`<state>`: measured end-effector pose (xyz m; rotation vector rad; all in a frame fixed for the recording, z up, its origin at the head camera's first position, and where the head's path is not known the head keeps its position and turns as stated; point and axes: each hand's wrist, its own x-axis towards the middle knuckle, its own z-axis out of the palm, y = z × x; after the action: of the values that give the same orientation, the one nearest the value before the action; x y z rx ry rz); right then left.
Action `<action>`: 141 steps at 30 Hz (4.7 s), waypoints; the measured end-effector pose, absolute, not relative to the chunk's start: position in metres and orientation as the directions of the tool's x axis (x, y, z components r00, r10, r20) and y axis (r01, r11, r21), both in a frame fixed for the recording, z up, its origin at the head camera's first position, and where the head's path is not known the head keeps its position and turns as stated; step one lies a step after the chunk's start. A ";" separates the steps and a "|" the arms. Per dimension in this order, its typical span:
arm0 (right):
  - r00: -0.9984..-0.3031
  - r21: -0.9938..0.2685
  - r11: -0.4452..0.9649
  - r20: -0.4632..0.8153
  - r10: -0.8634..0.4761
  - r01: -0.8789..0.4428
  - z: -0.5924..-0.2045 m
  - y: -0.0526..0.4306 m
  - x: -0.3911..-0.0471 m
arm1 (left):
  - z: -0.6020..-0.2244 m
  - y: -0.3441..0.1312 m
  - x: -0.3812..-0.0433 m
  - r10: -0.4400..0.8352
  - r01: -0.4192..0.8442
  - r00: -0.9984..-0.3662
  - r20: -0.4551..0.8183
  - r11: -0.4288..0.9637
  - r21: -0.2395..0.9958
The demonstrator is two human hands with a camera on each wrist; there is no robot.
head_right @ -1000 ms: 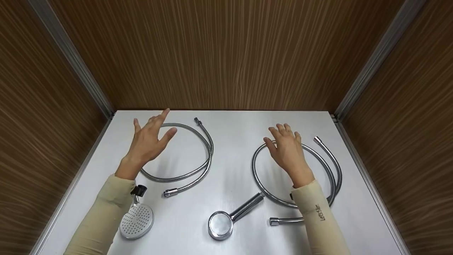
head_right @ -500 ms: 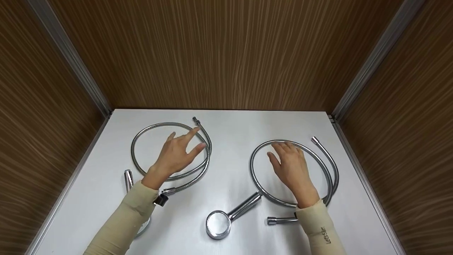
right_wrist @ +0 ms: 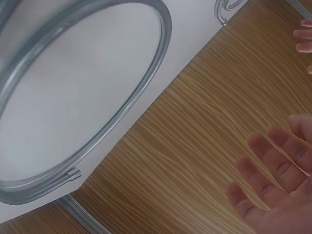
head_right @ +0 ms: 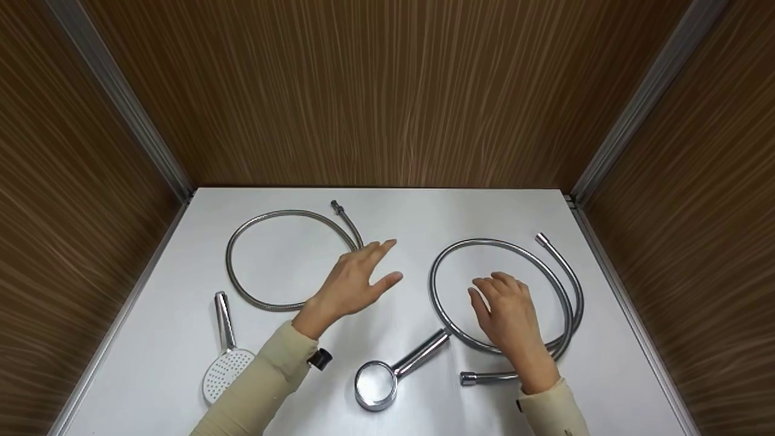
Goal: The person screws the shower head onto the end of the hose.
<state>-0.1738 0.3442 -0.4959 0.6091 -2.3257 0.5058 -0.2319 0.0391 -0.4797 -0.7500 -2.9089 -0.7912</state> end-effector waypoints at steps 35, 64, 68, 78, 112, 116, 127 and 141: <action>-0.823 -0.339 0.862 0.549 -0.144 -0.377 -0.555 0.356 -0.104 | -0.556 0.123 -0.179 0.524 0.531 -0.844 0.115 0.786 0.316; -0.929 -0.439 0.868 0.364 -0.065 -0.232 -0.586 0.356 -0.079 | -0.576 0.144 -0.171 0.539 0.519 -0.842 0.015 0.803 0.293; -0.987 -0.476 0.875 0.163 -0.009 -0.087 -0.583 0.354 -0.076 | -0.578 0.146 -0.170 0.536 0.517 -0.844 0.007 0.809 0.278; -0.998 -0.513 0.856 -0.045 0.041 0.058 -0.584 0.355 -0.073 | -0.584 0.152 -0.167 0.530 0.518 -0.848 0.005 0.827 0.221; -0.997 -0.433 0.900 -0.024 -0.068 -0.051 -0.590 0.354 -0.070 | -0.572 0.155 -0.153 0.631 0.630 -0.776 -0.006 0.775 0.044; -0.995 -0.437 0.899 -0.076 -0.064 -0.024 -0.589 0.353 -0.073 | -0.569 0.154 -0.152 0.633 0.629 -0.771 -0.068 0.774 0.081; -0.992 -0.456 0.884 -0.015 -0.124 -0.104 -0.583 0.359 -0.079 | -0.572 0.149 -0.154 0.668 0.667 -0.744 -0.019 0.744 0.033; -0.959 -0.483 0.840 0.247 -0.142 -0.249 -0.579 0.359 -0.089 | -0.565 0.138 -0.159 0.710 0.703 -0.704 -0.023 0.701 0.116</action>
<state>-0.0889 0.3592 -0.5794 0.3029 -2.8174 0.7799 -0.1591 0.1383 -0.5652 -1.2306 -2.9581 -0.1584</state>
